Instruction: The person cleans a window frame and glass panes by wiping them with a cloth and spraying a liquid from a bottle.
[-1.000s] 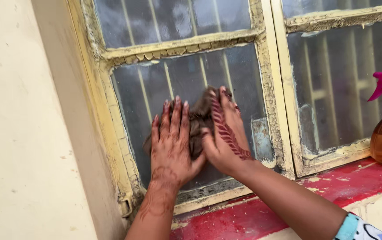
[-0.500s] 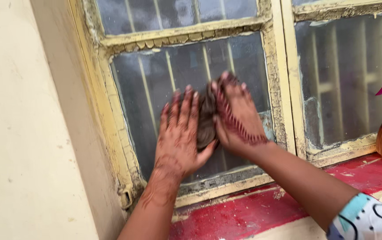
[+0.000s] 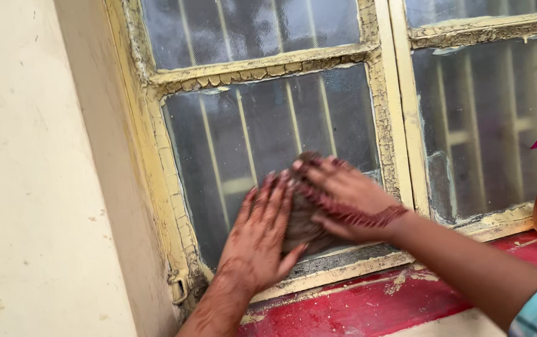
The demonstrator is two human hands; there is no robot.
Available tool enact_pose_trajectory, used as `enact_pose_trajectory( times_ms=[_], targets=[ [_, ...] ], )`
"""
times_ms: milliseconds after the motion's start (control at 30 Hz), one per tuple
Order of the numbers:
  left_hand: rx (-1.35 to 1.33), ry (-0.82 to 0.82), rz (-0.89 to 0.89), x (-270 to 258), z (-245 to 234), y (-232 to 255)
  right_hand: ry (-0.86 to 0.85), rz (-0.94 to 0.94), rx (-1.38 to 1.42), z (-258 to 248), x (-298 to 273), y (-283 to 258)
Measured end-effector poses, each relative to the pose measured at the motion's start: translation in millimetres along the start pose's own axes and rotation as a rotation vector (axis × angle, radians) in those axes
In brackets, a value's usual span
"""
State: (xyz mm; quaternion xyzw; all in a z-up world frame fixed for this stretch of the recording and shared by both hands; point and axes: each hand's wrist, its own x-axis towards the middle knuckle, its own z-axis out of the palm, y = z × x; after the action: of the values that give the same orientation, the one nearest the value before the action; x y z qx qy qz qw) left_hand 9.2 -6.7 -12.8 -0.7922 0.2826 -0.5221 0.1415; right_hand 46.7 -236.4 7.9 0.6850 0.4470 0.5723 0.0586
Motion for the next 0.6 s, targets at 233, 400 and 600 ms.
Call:
enact_pose_trajectory(
  times_ms=[233, 400, 600],
  targets=[
    [0.246, -0.052, -0.235, 88, -36, -29, 0.231, 0.418, -0.099, -10, 69, 32],
    [0.197, -0.127, -0.349, 17, -46, -38, 0.266, 0.148, -0.017, 8, 80, -15],
    [0.156, -0.265, -0.190, 16, -21, 0, 0.032, 0.166, 0.155, 8, 5, -16]
  ],
)
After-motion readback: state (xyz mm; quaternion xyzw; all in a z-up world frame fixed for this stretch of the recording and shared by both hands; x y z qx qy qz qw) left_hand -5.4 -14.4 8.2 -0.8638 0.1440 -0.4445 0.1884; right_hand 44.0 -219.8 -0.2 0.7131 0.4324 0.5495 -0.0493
